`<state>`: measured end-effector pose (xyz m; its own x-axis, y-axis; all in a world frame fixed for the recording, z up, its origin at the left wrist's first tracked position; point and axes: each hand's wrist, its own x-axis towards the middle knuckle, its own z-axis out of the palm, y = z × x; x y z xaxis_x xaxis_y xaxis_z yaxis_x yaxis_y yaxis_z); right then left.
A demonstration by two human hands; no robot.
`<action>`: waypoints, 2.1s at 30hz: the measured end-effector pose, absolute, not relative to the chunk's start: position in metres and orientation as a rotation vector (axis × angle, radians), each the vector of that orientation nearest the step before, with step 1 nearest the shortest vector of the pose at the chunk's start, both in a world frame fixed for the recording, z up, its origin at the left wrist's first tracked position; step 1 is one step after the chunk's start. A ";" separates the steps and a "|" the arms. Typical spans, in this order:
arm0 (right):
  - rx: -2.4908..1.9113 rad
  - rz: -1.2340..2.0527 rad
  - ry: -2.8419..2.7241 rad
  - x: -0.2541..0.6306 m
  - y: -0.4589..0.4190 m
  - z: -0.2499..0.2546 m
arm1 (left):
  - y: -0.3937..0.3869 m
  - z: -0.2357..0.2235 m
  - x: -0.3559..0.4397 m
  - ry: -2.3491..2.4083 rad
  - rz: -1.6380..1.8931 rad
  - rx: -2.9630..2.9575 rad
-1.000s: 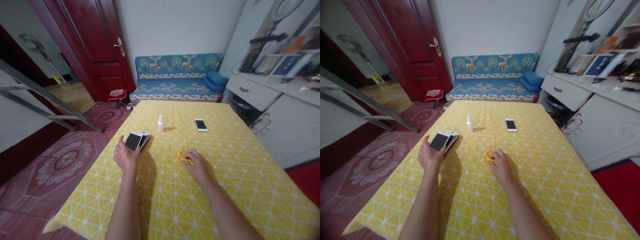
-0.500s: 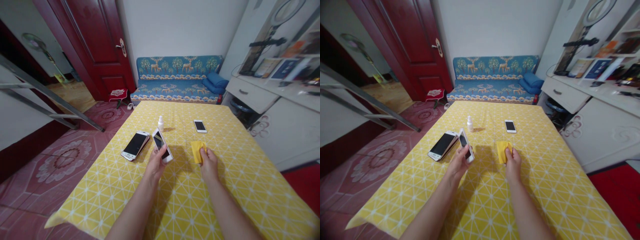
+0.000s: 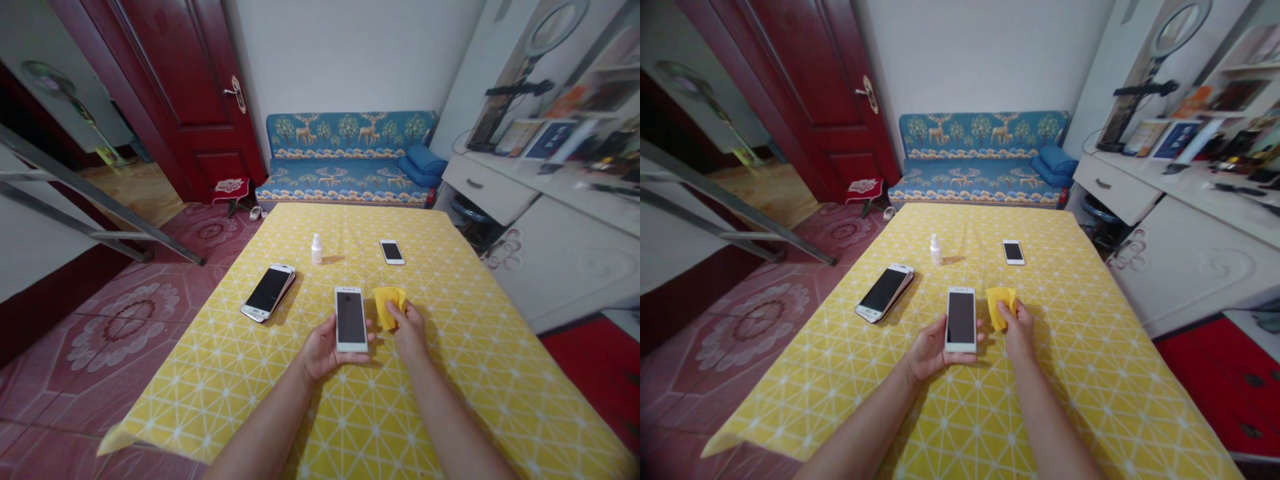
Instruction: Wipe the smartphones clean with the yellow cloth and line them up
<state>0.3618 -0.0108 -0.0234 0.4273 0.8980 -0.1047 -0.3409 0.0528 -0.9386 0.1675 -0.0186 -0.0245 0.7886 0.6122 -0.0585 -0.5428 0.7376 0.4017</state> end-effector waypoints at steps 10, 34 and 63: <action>-1.436 0.221 -1.238 0.353 -0.013 0.018 | -0.026 -0.016 0.171 0.168 0.688 0.461; -1.248 -0.025 -1.559 0.321 -0.029 0.004 | -0.026 -0.019 0.175 0.238 0.709 0.543; -1.174 0.379 -1.694 0.327 -0.009 0.037 | -0.024 -0.030 0.171 0.298 0.694 0.594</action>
<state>0.3275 -0.0086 0.0371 -0.0300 0.8361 0.5477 0.5230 0.4801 -0.7042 0.1713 -0.0237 -0.0300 0.7359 0.6742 -0.0631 -0.5105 0.6136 0.6024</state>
